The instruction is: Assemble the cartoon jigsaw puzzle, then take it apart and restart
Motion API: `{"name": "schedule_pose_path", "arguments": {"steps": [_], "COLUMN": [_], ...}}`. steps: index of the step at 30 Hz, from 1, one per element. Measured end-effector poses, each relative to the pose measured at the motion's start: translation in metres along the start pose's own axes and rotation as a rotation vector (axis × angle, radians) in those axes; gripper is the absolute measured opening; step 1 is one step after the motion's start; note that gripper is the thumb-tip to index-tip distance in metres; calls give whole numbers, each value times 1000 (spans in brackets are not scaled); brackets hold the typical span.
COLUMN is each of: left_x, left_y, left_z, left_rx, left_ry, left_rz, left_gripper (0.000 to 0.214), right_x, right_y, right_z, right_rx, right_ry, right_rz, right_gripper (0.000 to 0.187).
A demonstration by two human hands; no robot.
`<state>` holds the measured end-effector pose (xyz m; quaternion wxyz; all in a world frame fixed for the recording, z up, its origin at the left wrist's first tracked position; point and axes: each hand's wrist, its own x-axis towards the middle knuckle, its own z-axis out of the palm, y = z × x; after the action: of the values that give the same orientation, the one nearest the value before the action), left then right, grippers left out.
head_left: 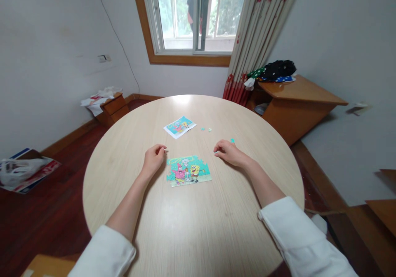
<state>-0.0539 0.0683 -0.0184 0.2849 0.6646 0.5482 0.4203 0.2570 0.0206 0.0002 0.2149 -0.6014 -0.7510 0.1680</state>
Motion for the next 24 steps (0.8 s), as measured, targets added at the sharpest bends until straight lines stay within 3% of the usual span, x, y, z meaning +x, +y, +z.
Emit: {"name": "schedule_pose_path", "arguments": {"steps": [10,16,24], "left_x": [0,1,3], "left_y": [5,1,-1], "left_z": [1,2,3], "left_rx": [-6,25,80], "left_ry": [-17,-28,-45], "left_rz": [-10,10,39], "left_gripper": [25,27,28], "right_x": [0,-1,3], "right_y": [2,-7,-13], "right_z": [-1,0,9], "right_rx": [-5,158,241], "right_ry": [26,15,128], "right_rz": [43,73,26], "right_gripper": [10,12,9]}}
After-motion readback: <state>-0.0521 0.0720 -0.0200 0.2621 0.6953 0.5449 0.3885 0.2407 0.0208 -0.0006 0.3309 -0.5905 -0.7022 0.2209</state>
